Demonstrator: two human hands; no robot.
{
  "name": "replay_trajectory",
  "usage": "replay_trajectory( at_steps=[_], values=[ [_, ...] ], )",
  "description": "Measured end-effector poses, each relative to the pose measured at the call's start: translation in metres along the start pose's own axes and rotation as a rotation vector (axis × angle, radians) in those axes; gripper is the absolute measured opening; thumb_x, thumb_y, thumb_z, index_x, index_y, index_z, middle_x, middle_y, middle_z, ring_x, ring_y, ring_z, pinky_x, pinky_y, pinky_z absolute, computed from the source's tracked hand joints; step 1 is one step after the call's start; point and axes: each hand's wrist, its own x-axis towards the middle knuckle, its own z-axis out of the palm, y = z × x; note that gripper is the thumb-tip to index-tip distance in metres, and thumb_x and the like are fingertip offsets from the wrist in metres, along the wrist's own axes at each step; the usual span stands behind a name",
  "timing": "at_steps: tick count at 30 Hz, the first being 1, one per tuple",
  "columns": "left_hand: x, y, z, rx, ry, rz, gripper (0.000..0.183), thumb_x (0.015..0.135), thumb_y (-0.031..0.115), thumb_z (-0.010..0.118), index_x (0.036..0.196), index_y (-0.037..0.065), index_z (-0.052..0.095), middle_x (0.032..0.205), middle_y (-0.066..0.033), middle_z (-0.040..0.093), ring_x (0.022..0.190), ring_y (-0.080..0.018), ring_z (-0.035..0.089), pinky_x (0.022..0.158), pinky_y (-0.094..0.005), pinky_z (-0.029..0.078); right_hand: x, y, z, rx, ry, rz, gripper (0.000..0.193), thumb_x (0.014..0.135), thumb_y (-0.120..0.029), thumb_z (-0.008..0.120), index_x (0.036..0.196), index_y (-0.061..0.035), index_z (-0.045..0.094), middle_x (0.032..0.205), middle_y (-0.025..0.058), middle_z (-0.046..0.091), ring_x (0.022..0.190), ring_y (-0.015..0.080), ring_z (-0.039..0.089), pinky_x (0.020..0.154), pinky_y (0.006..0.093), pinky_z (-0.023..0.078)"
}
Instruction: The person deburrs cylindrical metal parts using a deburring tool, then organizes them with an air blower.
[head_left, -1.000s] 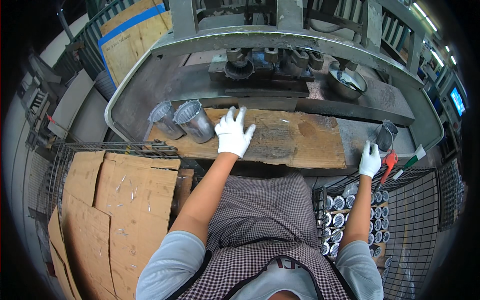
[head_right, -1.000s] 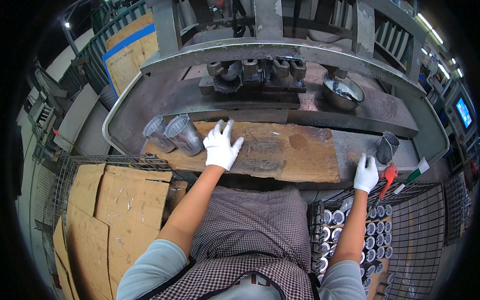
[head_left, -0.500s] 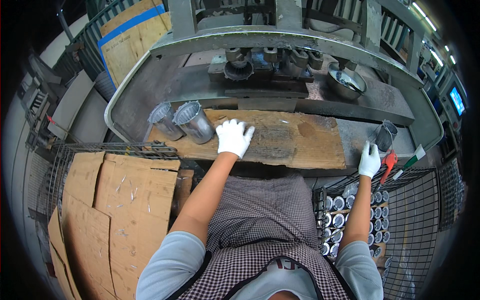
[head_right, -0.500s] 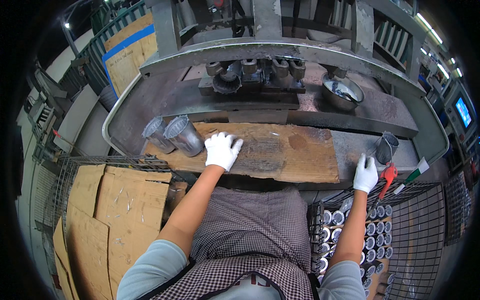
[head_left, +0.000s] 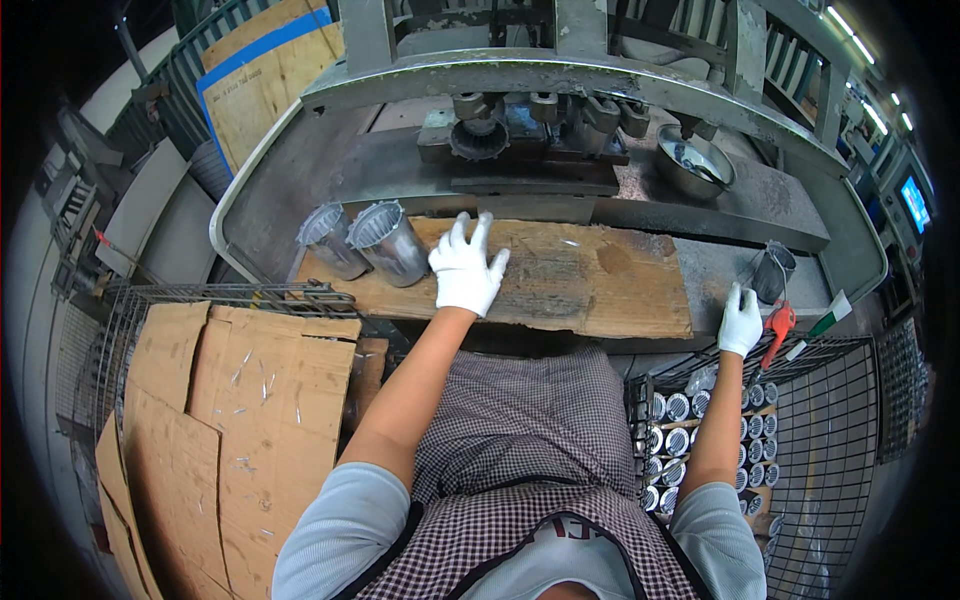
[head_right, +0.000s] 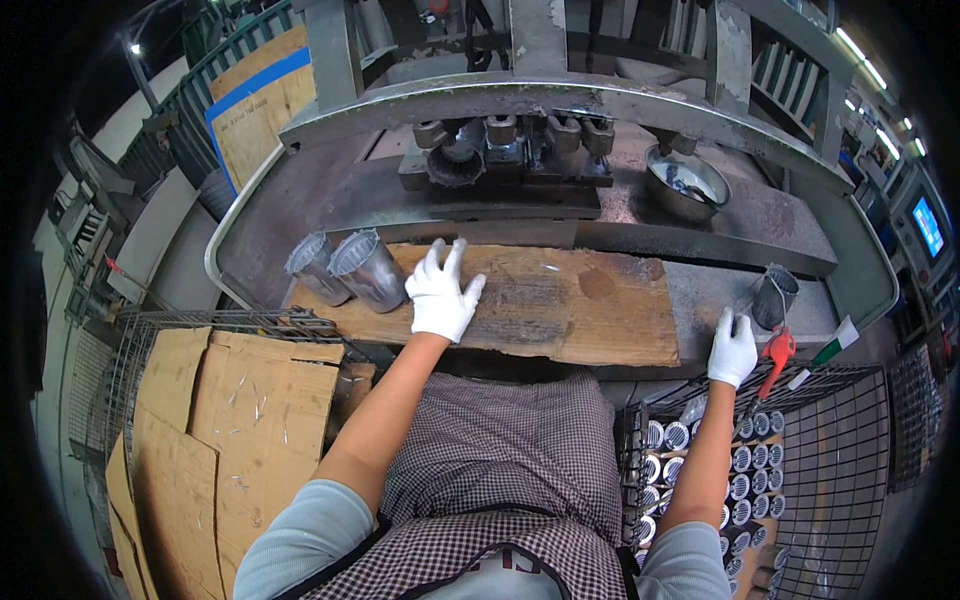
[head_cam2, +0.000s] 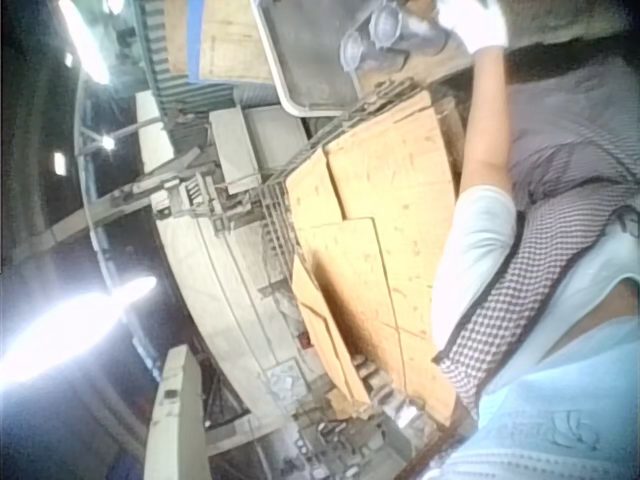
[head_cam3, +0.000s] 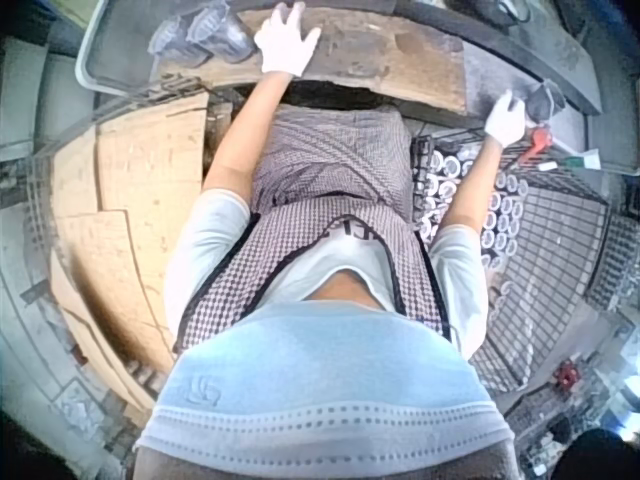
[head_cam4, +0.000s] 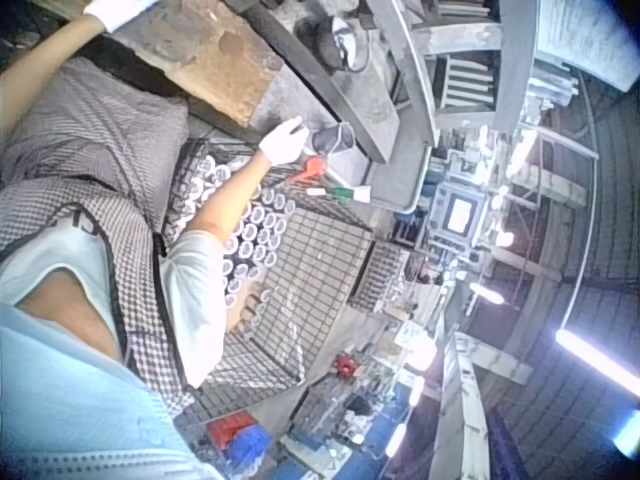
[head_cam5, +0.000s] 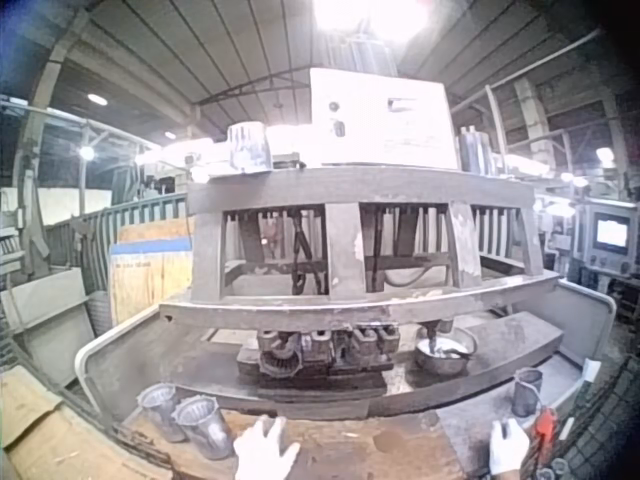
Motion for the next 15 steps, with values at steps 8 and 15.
replay_trajectory(
  at_steps=[8,15],
  values=[
    [-0.0023,-0.0070,0.0083,0.038,-0.270,-0.009,0.037,0.088,0.044,0.059,0.107,0.015,0.069,0.111,-0.0093,0.063,0.109,-0.0311,0.054,0.091,-0.0479,0.039,-0.0008,-0.0056,-0.0028,0.022,-0.019,0.009,0.039,0.094,-0.045,0.056,0.095,-0.0062,0.064,0.086,0.0198,0.068,0.080,0.0394,0.065,0.070,0.0445,0.049],
    [-0.0027,-0.0055,0.0073,0.051,-0.235,0.013,0.040,0.092,0.045,0.053,0.106,0.013,0.071,0.107,-0.0091,0.065,0.106,-0.0296,0.056,0.091,-0.0465,0.040,-0.0011,-0.0017,-0.0007,0.004,0.000,-0.003,0.039,0.094,-0.045,0.056,0.096,-0.0070,0.064,0.086,0.0201,0.068,0.081,0.0401,0.065,0.071,0.0451,0.049]
  ],
)
